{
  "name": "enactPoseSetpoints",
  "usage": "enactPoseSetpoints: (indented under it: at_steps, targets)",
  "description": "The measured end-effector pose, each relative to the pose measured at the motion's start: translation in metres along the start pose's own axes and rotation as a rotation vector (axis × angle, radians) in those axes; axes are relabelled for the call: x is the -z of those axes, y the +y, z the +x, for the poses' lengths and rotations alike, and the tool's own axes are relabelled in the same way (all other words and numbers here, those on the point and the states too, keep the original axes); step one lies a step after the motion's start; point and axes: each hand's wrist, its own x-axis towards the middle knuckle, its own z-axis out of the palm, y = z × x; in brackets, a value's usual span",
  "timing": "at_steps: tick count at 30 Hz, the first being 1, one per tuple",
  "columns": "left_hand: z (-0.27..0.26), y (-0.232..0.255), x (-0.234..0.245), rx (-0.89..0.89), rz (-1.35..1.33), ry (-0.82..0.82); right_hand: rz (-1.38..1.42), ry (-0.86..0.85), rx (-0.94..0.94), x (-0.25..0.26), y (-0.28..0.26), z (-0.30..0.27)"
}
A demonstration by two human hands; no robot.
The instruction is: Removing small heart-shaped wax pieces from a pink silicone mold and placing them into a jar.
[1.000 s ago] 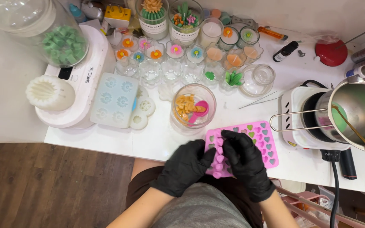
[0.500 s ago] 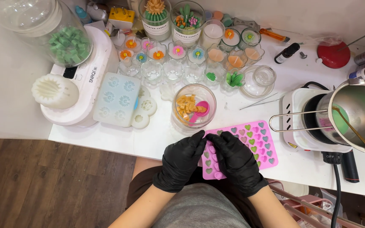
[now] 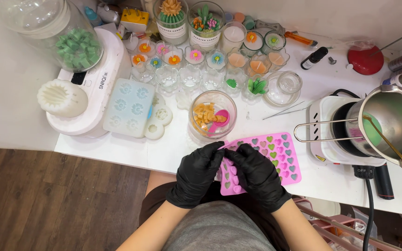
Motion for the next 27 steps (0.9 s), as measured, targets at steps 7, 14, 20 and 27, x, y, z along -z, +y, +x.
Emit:
enactPoseSetpoints:
  at_steps: [7, 14, 20, 27]
  targets:
    - [0.000, -0.003, 0.001, 0.040, -0.100, 0.006, -0.979, -0.013, 0.939, 0.009, -0.009, 0.001]
    - [-0.004, 0.001, 0.003, -0.088, -0.031, 0.006, -1.179, -0.084, 1.177, -0.016, -0.028, -0.016]
    - [-0.003, -0.003, 0.006, -0.041, -0.079, 0.004, -0.942, -0.134, 1.018, 0.017, -0.008, -0.001]
    - [-0.007, 0.000, -0.001, -0.134, -0.025, 0.037, -1.148, -0.193, 1.272, 0.002, -0.017, -0.004]
